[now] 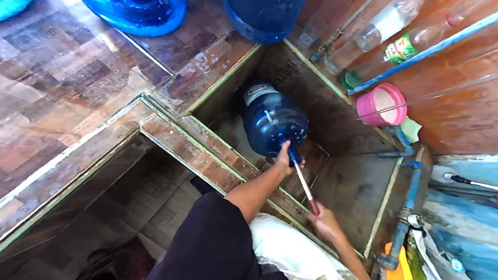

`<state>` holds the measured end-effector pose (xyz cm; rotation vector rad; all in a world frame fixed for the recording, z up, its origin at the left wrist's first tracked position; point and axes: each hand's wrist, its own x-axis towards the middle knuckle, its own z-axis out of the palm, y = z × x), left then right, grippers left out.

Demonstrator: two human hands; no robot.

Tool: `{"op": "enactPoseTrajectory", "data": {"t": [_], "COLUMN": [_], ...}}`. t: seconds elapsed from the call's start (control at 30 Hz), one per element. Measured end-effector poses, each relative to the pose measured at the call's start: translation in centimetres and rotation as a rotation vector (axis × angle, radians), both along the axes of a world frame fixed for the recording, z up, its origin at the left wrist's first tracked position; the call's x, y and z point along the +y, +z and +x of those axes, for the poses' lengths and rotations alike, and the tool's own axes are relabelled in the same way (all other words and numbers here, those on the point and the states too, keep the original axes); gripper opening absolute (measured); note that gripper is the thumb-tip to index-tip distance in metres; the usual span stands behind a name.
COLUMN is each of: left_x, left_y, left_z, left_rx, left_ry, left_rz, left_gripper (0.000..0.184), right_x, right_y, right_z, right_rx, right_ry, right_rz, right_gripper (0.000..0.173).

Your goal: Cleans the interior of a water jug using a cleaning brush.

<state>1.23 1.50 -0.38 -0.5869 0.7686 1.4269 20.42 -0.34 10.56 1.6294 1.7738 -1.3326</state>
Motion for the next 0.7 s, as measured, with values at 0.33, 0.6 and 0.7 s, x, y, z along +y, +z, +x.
{"op": "enactPoseTrajectory", "data": {"t": [0.33, 0.6, 0.7], "left_x": [1.8, -0.6, -1.7], "left_y": [1.4, 1.7, 1.3], "left_z": [-1.0, -3.8, -3.8], "left_rx": [0.162, -0.011, 0.033], "left_ry": [-0.262, 0.031, -0.023], "left_rz": [-0.075, 0.229, 0.157], "left_gripper": [0.061, 0.037, 0.046], "right_x": [1.7, 3.9, 2.2], "right_y": [-2.4, -2.0, -3.3], "right_z": [-12.7, -12.9, -12.3], "right_rx": [-0.66, 0.523, 0.566], "right_ry": [0.687, -0.291, -0.407], "right_rz": [0.504, -0.241, -0.397], "right_gripper": [0.041, 0.033, 0.039]}}
